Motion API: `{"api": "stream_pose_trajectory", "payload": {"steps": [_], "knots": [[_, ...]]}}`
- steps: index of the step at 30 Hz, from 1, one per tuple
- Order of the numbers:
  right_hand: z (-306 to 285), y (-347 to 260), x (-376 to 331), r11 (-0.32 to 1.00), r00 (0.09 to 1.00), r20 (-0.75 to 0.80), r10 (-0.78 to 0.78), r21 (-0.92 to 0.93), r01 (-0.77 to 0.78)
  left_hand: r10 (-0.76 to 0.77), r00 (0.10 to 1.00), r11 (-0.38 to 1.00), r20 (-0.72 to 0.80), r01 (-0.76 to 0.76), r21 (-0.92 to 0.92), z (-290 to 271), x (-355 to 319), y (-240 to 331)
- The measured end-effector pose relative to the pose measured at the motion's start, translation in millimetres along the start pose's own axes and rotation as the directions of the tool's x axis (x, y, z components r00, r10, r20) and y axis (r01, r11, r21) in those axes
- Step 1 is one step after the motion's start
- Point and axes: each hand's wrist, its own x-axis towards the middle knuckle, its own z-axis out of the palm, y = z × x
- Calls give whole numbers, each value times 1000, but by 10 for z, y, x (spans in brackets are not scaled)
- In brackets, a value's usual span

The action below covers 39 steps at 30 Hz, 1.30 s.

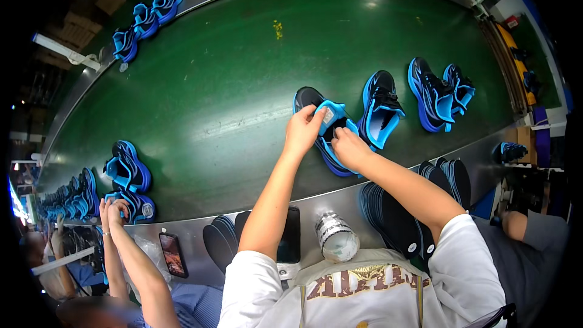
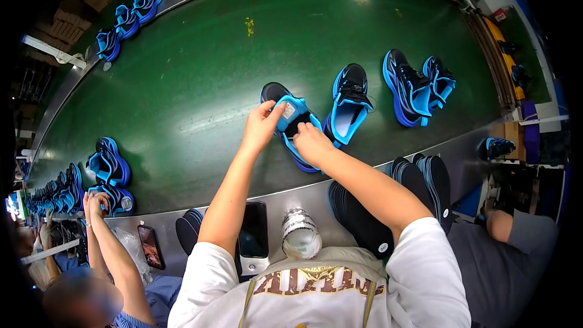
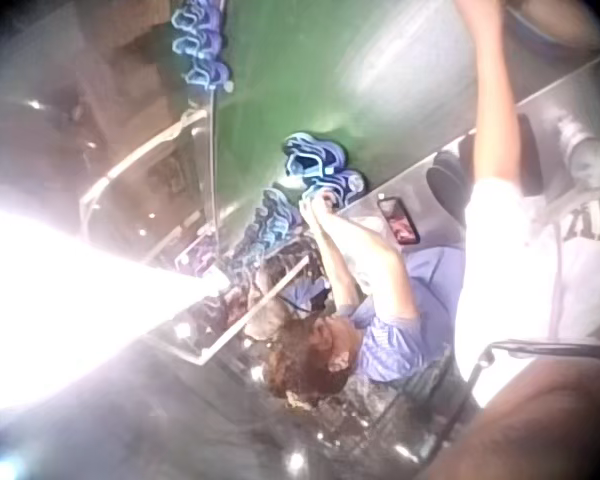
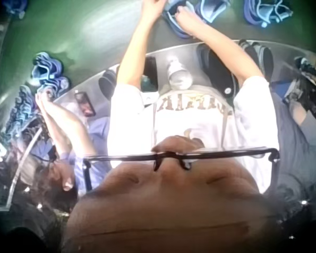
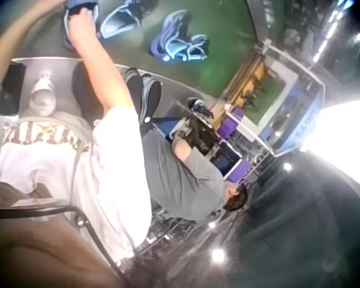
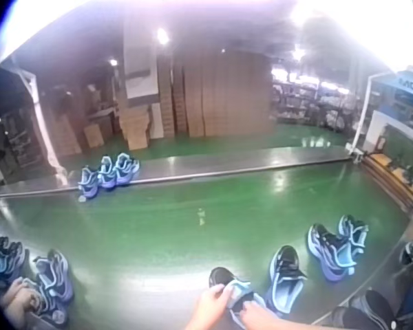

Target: The person picks up insoles one at a time and slides them into the interior of shoes moving along a conveyor belt, then moves to a storage rack and uses a handheld scanner on a stack of insoles.

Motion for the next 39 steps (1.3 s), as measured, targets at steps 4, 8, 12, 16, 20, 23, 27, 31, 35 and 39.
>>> {"api": "stream_pose_trajectory", "payload": {"steps": [4, 8, 12, 16, 20, 23, 27, 31, 35, 39], "knots": [[-103, -4, 63, 999, 991, 120, 53, -15, -51, 27, 1000, 998, 15, -26, -50, -8, -17, 1], [-131, 32, 132, 976, 968, 252, -6, -208, 60, 61, 998, 995, 24, -59, -82, -17, -3, -3], [-160, 3, 132, 904, 922, 384, -47, -376, 203, 45, 997, 996, 55, -40, -78, -38, -30, 8], [-182, -10, 214, 884, 851, 514, -109, -341, 319, 95, 995, 993, 26, -93, -68, -13, -7, -95], [-519, 29, 146, 946, 683, 720, -124, -122, 300, 94, 985, 995, -147, -100, -31, 48, -77, -47], [-670, -61, -15, 987, 668, 730, -144, 54, 154, 307, 904, 951, -297, -284, 120, 120, -72, -73], [-547, -115, -68, 981, 737, 671, -80, -78, 179, 596, 792, 762, -128, -509, 402, 246, 65, -220], [-346, -1, -725, 963, 911, -378, -167, 136, 233, 471, 882, 826, -10, -437, 356, 183, -128, -21], [-142, -105, -1141, 960, 872, -456, -177, 115, 255, 498, 867, 785, 28, -464, 411, 74, -462, -135], [-140, -176, -1385, 955, 921, -367, -131, 202, 217, 681, 731, 642, -40, -570, 513, 137, -695, -97]]}}
